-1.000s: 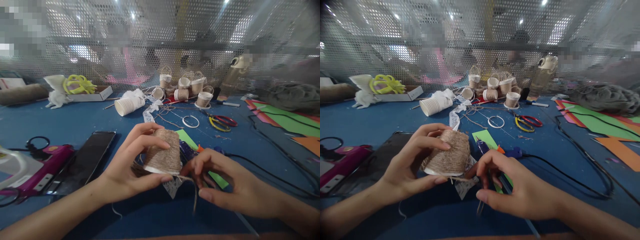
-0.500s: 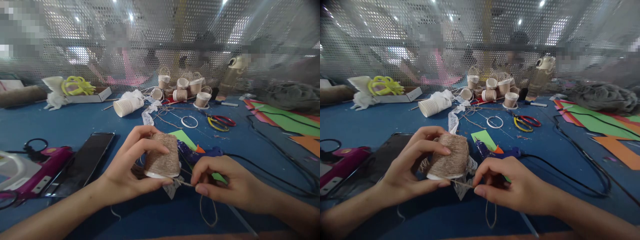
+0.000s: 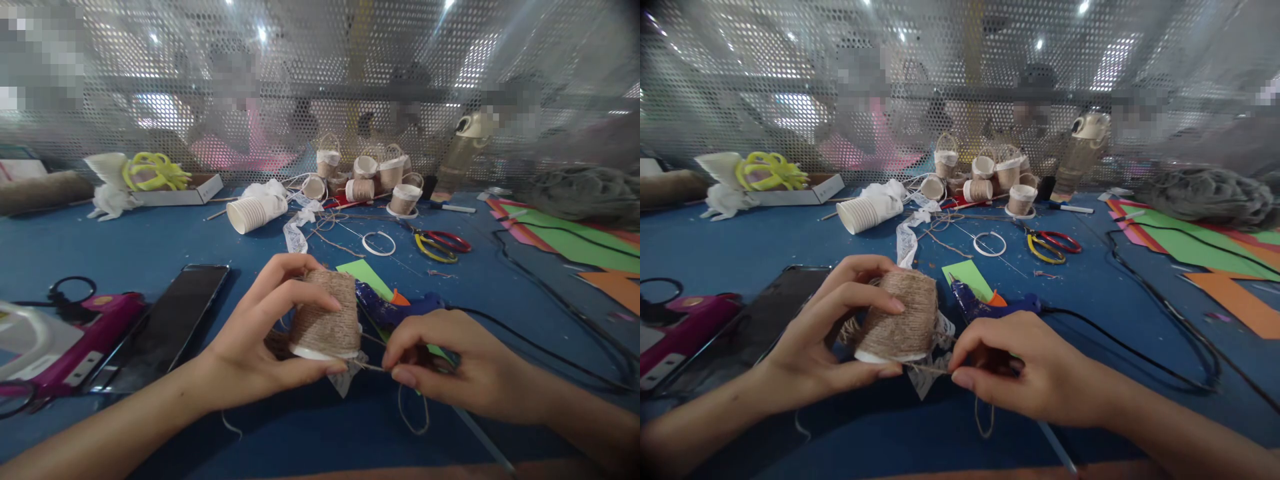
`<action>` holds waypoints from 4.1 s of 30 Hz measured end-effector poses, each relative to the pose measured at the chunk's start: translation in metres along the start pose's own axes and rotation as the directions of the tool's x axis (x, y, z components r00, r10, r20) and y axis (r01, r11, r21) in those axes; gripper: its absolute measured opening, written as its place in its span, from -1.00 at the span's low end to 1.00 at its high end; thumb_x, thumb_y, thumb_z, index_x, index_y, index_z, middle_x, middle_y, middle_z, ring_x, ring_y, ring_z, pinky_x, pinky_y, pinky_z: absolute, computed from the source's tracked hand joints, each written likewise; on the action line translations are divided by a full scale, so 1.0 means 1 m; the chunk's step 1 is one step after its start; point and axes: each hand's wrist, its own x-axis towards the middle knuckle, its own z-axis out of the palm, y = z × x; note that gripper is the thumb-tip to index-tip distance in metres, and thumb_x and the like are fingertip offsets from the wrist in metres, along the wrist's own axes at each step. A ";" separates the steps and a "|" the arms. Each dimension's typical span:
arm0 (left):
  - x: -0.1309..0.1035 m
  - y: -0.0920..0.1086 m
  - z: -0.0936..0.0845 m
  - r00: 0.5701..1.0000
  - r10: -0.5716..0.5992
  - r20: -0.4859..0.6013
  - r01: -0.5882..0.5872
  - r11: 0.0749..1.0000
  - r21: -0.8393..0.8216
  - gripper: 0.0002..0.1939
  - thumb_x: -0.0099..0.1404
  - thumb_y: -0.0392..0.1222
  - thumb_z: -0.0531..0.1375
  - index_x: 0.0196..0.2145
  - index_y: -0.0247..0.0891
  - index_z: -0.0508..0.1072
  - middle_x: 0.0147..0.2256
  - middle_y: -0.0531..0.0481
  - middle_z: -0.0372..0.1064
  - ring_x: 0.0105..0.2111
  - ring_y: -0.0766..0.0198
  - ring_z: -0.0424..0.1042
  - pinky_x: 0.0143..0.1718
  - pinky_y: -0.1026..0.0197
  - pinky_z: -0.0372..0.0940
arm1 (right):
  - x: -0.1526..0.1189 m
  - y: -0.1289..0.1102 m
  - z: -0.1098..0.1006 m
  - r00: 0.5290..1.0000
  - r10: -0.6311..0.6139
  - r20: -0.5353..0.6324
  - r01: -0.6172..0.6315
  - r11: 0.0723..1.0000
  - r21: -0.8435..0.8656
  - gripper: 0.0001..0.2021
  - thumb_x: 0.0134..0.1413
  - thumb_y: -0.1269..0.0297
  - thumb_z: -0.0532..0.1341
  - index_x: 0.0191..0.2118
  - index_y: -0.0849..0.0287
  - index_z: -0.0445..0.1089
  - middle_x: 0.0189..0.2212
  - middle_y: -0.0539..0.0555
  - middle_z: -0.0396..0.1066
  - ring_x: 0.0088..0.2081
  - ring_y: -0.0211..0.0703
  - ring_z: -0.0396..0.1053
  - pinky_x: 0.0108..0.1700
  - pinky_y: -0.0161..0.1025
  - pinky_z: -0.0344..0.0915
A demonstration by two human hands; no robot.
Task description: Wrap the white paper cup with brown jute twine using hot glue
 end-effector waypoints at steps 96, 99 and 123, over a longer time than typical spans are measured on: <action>-0.001 0.002 0.014 0.974 0.036 -0.223 -0.083 0.975 -0.206 -0.50 0.13 0.04 0.51 -0.07 -0.13 0.47 0.02 -0.11 0.25 0.04 0.13 0.41 -0.04 0.19 0.48 | 0.010 -0.001 0.018 0.997 -0.003 -0.081 0.026 0.960 0.278 -0.79 0.33 0.26 0.26 -0.35 0.14 0.31 -0.58 -0.18 0.24 -0.58 -0.43 0.17 -0.52 -0.44 0.12; -0.002 0.001 0.014 0.974 0.032 -0.224 -0.079 0.976 -0.201 -0.49 0.11 0.04 0.52 -0.07 -0.13 0.48 0.03 -0.12 0.26 0.05 0.10 0.41 -0.01 0.15 0.47 | 0.010 0.000 0.019 0.998 -0.005 -0.067 0.025 0.955 0.297 -0.81 0.33 0.29 0.24 -0.35 0.13 0.30 -0.58 -0.18 0.24 -0.58 -0.43 0.16 -0.53 -0.43 0.11; -0.005 0.005 0.005 0.999 -0.028 0.028 0.038 0.900 -0.435 -0.55 0.30 -0.19 0.33 0.08 -0.04 0.29 0.15 -0.14 0.10 0.24 0.02 0.26 0.18 0.04 0.36 | 0.022 0.000 0.016 0.989 -0.007 -0.151 0.046 0.966 0.254 -0.19 0.07 0.24 0.48 0.35 0.07 0.09 -0.53 -0.24 0.18 -0.55 -0.37 0.14 -0.55 -0.40 0.09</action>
